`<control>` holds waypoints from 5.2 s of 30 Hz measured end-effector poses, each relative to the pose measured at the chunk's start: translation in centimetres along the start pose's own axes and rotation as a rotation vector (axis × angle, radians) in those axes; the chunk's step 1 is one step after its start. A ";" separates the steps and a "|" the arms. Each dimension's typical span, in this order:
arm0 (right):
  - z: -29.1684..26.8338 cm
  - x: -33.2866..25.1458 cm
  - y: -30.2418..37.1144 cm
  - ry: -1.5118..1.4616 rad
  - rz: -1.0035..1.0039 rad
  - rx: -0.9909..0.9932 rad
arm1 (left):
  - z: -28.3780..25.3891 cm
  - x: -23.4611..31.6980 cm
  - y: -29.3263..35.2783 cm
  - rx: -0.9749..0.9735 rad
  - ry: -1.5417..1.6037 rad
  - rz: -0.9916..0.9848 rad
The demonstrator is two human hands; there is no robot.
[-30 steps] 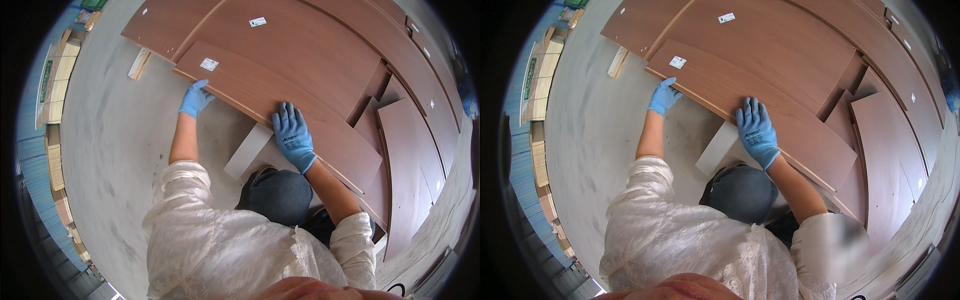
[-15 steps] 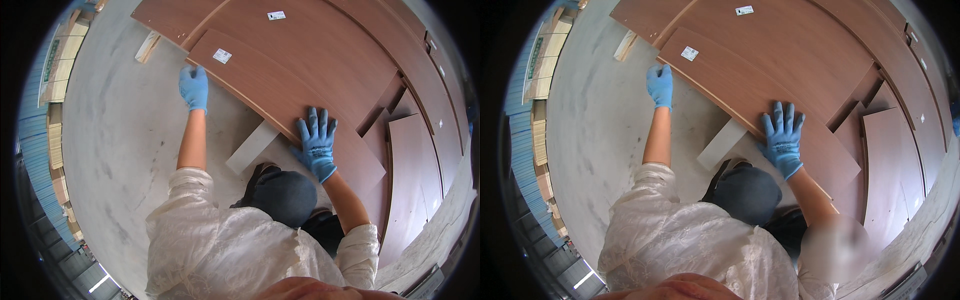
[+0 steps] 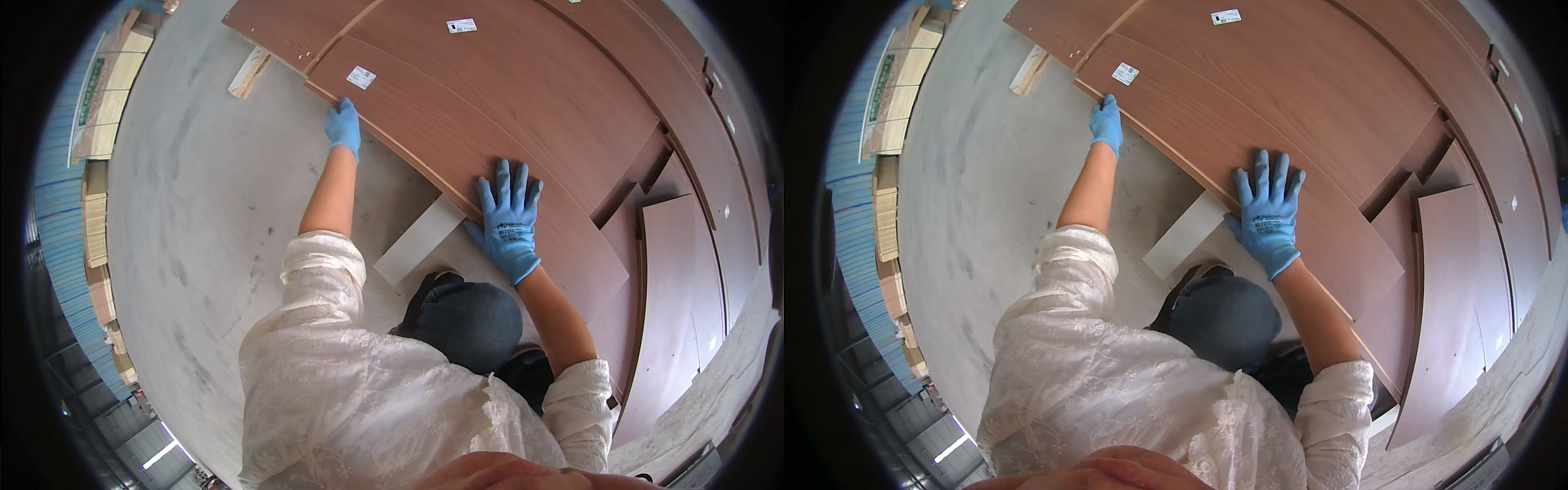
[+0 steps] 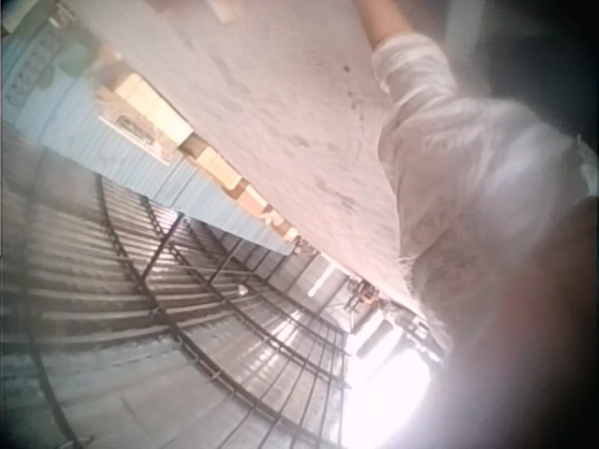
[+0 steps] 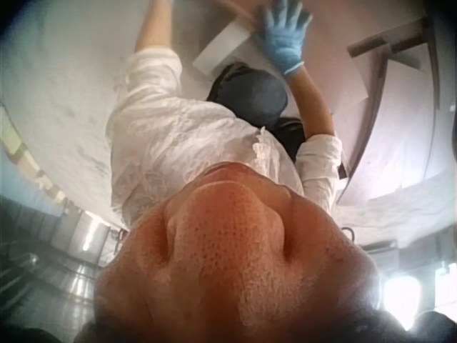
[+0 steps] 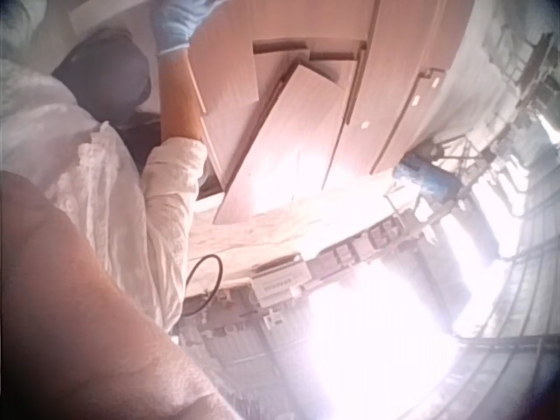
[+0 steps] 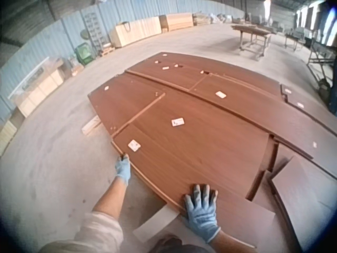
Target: The person wipes several brown wooden panels with a cloth, then stacks them on the floor. The person uses a cloth to clean the surfaces and arranges the panels into a neat pile.
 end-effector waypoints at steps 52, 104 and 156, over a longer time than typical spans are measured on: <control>3.0 12.1 5.0 0.113 -0.158 0.186 | 4.9 -3.7 -2.7 -0.033 -0.005 0.064; 3.8 18.7 18.2 0.126 -0.243 0.004 | 8.0 0.2 4.8 -0.028 -0.282 0.225; -12.9 59.2 54.6 0.547 0.839 0.332 | 45.7 40.2 61.2 -0.820 -0.566 1.453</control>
Point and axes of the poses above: each hand's wrist, its own y-axis away from the middle knuckle, its own z-axis out of the palm, x = y × z, the point moved 1 cm from there along -y, towards the middle knuckle, and after that the axes turned 13 degrees about -x, right-handed, at the moved point
